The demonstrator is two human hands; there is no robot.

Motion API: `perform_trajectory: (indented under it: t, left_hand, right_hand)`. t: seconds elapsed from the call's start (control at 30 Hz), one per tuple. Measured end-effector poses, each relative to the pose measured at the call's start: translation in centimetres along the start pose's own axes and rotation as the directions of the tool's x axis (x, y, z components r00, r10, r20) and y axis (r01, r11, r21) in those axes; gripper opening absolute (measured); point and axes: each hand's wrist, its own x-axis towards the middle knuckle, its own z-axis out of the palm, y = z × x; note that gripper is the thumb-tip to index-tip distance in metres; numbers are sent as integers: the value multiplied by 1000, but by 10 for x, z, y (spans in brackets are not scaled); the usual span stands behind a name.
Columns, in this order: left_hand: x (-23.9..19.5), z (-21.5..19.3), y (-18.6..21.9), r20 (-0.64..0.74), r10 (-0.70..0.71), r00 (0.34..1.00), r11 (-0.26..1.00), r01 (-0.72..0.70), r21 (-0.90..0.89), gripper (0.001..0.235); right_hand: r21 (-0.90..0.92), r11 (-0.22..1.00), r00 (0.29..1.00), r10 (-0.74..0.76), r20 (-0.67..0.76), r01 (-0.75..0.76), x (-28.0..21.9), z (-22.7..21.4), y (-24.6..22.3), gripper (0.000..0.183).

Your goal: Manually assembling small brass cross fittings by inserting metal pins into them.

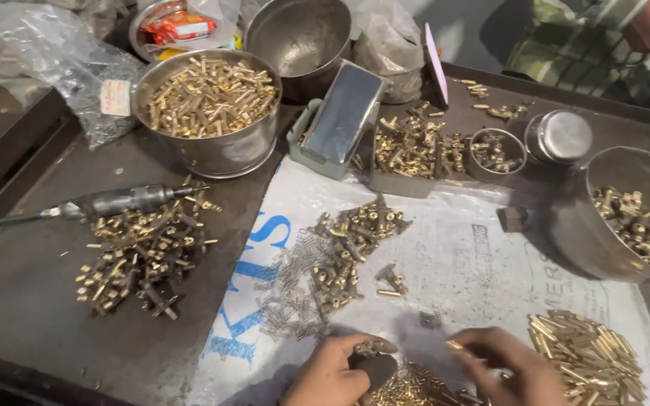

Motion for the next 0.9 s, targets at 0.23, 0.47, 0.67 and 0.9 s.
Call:
perform_trajectory:
  t: [0.23, 0.47, 0.67, 0.9]
  left_hand:
    - [15, -11, -26, 140, 164, 976, 986, -158, -56, 53]
    - [13, -3, -31, 45, 247, 968, 968, -249, 33, 37]
    - [15, 0, -28, 90, 230, 969, 972, -234, 34, 33]
    - [-18, 9, 11, 203, 209, 957, 978, -206, -37, 39]
  right_hand:
    - [224, 818, 846, -528, -75, 531, 5, 67, 21, 17]
    - [159, 931, 927, -351, 135, 329, -5, 30, -14, 37]
    - [488, 828, 951, -308, -14, 275, -11, 6, -17, 28]
    - [739, 667, 976, -88, 198, -90, 2, 59, -2, 26]
